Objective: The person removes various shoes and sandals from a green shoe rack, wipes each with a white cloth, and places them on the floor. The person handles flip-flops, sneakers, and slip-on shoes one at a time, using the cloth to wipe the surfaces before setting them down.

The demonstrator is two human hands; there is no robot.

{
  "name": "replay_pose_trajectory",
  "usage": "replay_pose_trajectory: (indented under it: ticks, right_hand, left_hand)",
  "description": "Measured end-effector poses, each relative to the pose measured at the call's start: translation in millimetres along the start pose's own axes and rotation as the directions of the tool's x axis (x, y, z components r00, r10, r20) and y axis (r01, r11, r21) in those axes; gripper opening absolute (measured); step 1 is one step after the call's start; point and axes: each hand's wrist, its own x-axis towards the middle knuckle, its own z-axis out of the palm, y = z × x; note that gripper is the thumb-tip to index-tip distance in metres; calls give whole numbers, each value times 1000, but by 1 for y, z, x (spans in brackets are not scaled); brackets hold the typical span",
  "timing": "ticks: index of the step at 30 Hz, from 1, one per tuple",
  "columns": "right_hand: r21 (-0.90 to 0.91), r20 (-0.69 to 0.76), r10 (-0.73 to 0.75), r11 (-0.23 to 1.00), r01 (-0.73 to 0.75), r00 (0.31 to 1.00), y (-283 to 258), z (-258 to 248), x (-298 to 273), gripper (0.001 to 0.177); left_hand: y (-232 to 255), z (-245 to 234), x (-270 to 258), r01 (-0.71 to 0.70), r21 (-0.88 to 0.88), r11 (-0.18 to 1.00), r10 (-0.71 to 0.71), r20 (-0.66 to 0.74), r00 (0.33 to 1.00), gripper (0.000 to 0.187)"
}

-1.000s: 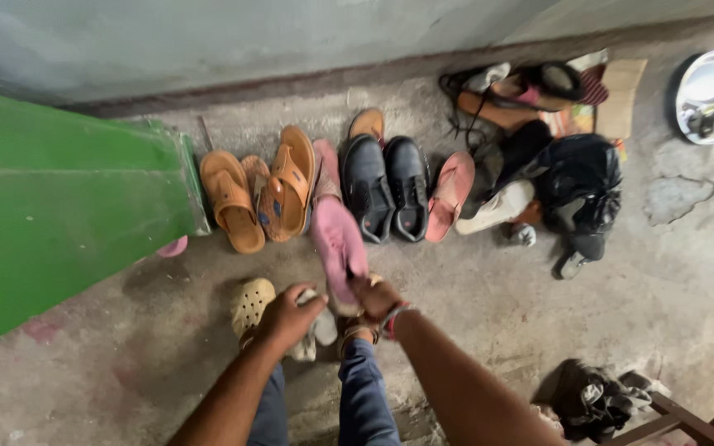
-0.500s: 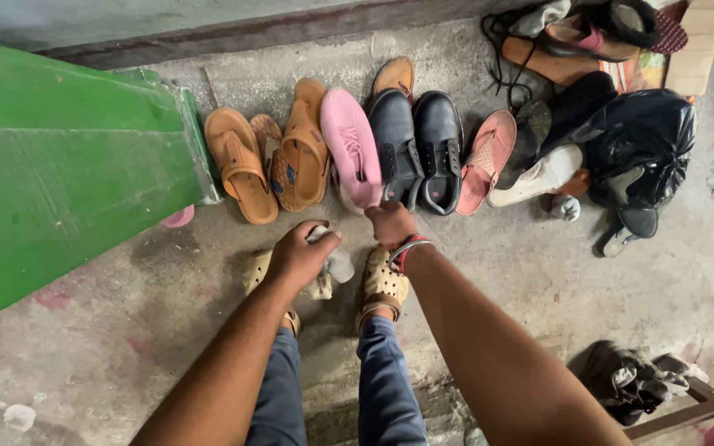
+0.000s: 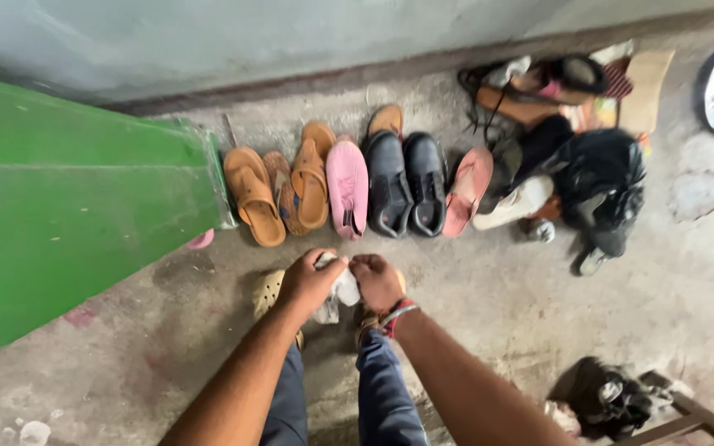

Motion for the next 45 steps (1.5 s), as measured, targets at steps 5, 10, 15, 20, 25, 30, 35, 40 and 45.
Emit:
replay_pose_trajectory:
  ticks: [5,10,15,20,25,30,35,40,45]
  right_hand:
    - [38,31,-428,904,427,903,-43,-18,-69,27]
    - [199,288,-208,968,155,935,-143,-57,-180,30]
    - [80,382,-467,876,475,798,-188,-72,-260,25]
    - [199,479,-510,856,478,714,-209,-71,-299,21]
    - [42,566,-378,901,433,732,-240,-73,-353,22]
    - [81,707,-434,833,547,558,-272,-44,-383,23]
    - [133,805,-446,779,612,392,-293,-8,-410,23]
    - [71,826,-403,769,635,395,-312,31,-440,21]
    - [142,851,-433,735,663,297,-324,87,-469,21]
  left_hand:
    - [40,-8,-58,-46,-368,929,16,-84,996,40]
    - [103,-41,-142,-25,-377,926,-114,-342,933,35]
    - [144,-79,-227,-125,-814,567,18,-139,990,31]
    - [161,-122,-299,-253,-708,659,240,-121,963,29]
    - [172,-137,-353,-375,-665,646,234,-295,926,28]
    - [185,-167,-411,-309,-766,564,-37,-397,917,31]
    - [171,-202,-448,-421,-771,478,-42,-498,866,31]
    - [148,-237,-461,-521,-713,470,-25,-601,799,24]
    - [111,-287,-476,-582,-688,434,12,-641,767,18]
